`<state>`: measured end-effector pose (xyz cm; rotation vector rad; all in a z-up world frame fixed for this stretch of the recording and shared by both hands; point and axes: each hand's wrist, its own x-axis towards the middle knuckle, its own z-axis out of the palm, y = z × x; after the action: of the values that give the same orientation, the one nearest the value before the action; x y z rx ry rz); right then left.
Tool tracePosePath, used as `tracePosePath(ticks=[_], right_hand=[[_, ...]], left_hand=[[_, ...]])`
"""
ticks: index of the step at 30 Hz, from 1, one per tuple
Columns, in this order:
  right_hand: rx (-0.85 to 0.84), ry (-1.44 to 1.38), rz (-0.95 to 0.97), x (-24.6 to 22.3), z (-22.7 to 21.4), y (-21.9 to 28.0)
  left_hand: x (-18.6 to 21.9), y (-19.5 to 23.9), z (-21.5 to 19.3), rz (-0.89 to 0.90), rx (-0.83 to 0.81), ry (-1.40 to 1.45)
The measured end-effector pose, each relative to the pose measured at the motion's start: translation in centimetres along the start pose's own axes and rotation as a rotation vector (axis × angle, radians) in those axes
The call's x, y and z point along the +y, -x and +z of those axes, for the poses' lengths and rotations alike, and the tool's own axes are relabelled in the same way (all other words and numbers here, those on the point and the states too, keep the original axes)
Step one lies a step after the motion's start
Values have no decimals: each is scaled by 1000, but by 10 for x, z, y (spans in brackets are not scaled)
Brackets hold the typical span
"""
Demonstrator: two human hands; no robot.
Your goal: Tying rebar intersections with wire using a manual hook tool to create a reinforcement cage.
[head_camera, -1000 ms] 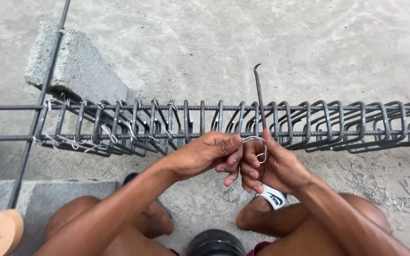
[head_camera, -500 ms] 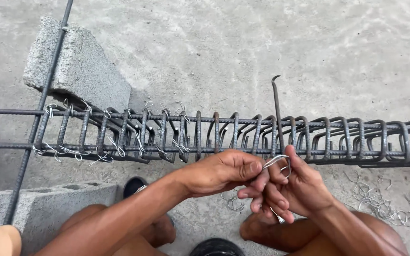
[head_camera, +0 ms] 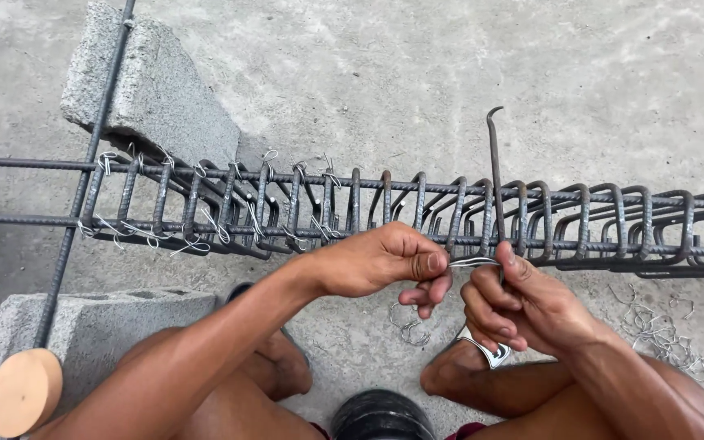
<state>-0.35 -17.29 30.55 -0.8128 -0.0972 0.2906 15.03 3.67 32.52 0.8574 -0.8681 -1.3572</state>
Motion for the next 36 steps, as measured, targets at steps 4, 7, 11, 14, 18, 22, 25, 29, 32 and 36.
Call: tracePosePath(ticks=[4, 7, 11, 14, 18, 22, 25, 29, 32, 36], right_hand=[[22, 31, 24, 5, -7, 0], [72, 106, 49, 6, -10, -2], [91, 191, 88, 11, -16, 1], [85, 218, 110, 3, -7, 4], [42, 71, 126, -4, 11, 2], [6, -62, 95, 2, -1, -1], [23, -85, 96, 10, -15, 4], [2, -49, 135, 5, -11, 5], [3, 69, 153, -4, 5, 1], [-27, 183, 113, -10, 21, -3]], left_hand=[[7, 3, -5, -66, 20, -113], [8, 7, -11, -100, 25, -199], [13, 13, -10, -190, 40, -300], [20, 14, 3, -177, 34, -299], [23, 15, 7, -117, 36, -289], [19, 10, 11, -161, 40, -245], [27, 11, 23, -164, 42, -269], [41, 15, 29, -176, 78, -408], [49, 18, 32, -166, 97, -536], [49, 17, 37, -110, 169, -608]])
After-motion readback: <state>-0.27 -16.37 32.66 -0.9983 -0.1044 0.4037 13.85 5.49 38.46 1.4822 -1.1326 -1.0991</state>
